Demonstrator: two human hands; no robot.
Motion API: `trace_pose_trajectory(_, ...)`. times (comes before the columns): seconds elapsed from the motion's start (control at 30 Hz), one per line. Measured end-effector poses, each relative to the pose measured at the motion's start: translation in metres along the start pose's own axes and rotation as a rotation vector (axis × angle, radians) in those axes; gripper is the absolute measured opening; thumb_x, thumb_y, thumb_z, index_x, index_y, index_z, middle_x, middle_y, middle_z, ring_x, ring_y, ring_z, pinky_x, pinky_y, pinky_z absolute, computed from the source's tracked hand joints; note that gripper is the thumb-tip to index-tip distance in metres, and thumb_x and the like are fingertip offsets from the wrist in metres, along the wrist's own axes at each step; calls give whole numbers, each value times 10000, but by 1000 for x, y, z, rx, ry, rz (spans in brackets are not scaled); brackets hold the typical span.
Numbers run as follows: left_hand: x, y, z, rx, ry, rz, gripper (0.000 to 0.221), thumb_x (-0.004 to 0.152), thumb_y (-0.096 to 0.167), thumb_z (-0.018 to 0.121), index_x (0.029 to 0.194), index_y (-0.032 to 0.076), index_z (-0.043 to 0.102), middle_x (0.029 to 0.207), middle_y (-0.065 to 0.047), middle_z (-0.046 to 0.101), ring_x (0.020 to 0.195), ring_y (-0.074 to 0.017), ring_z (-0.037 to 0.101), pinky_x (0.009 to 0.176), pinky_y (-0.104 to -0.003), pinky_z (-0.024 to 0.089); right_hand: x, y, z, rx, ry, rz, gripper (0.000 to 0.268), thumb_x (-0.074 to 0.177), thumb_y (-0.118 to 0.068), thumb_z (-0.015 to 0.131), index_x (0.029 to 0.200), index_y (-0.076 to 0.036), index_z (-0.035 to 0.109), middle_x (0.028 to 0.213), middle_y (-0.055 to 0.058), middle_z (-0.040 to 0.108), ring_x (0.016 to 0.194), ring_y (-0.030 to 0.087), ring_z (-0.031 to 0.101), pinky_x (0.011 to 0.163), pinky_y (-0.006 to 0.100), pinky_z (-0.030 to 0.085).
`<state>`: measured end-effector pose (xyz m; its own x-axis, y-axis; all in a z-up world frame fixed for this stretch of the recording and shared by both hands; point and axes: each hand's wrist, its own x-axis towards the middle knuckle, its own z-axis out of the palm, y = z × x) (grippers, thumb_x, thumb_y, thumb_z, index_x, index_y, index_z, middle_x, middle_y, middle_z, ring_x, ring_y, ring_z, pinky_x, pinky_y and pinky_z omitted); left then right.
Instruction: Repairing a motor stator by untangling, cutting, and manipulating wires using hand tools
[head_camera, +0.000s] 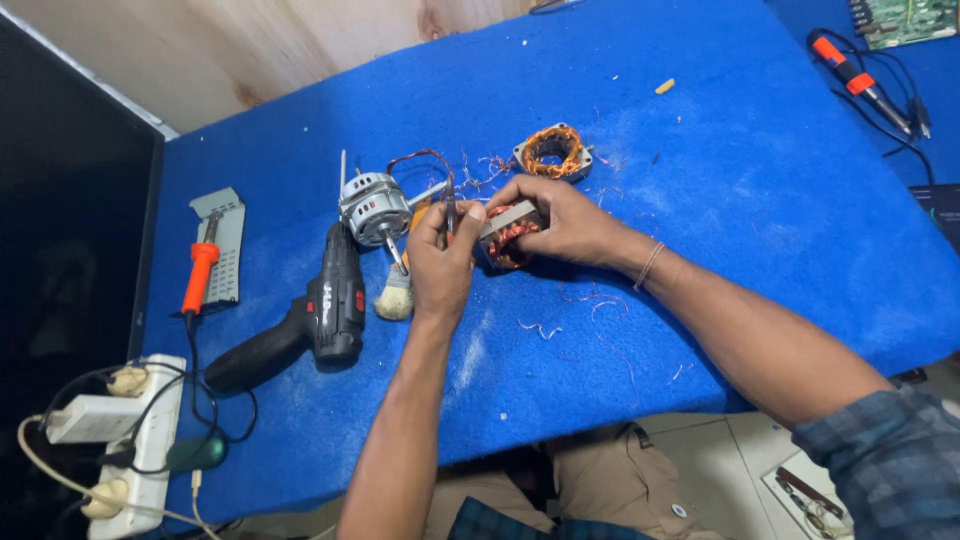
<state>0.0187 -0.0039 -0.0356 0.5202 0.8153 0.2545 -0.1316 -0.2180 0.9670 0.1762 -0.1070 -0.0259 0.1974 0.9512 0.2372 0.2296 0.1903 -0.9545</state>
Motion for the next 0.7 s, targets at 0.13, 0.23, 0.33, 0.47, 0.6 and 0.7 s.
trace_pose_trajectory(0.13, -3, 4, -3, -8, -15, 67, 150, 926, 208, 777, 963, 73, 723, 864, -57, 719, 802, -69, 598, 678, -248, 514, -1, -3, 3, 18, 12, -16, 516, 716, 148, 662, 1205, -17, 668, 937, 115, 653, 793, 170, 581, 702, 292, 509)
trace_pose_trajectory(0.23, -1, 3, -5, 19, -20, 133, 121, 926, 164, 788, 957, 60, 734, 884, -66, 735, 823, -81, 615, 729, -266, 531, -1, -3, 7, -29, 64, -48, 492, 711, 152, 661, 1174, -10, 688, 935, 167, 659, 801, 214, 584, 706, 330, 515)
trace_pose_trajectory(0.33, -1, 12, -4, 100, 7, 169, 107, 924, 143, 801, 946, 61, 736, 873, -62, 749, 787, -63, 619, 710, -251, 542, -1, -9, 8, -106, 118, -84, 517, 701, 142, 660, 1179, -49, 702, 936, 163, 667, 811, 225, 611, 707, 348, 527)
trace_pose_trajectory(0.47, -5, 23, 1, 106, 23, 153, 107, 925, 157, 803, 942, 70, 744, 827, -40, 739, 748, -55, 620, 671, -230, 541, -1, -7, 9, -181, 149, -123, 488, 680, 132, 699, 1117, -83, 726, 892, 147, 679, 778, 245, 626, 682, 354, 516)
trace_pose_trajectory(0.6, -6, 28, 2, 101, 16, 145, 113, 915, 139, 809, 977, 63, 752, 773, -31, 714, 732, -51, 602, 690, -220, 536, -3, -9, 11, -264, 177, -212, 453, 670, 128, 701, 1071, -82, 726, 875, 185, 699, 790, 349, 671, 713, 418, 529)
trace_pose_trajectory(0.7, -4, 23, 2, 97, 11, 141, 127, 911, 131, 808, 1006, 67, 751, 774, -27, 719, 736, -42, 605, 683, -220, 531, -2, -4, 11, -300, 200, -260, 434, 674, 89, 711, 1058, -113, 721, 906, 158, 710, 827, 363, 684, 734, 421, 540)
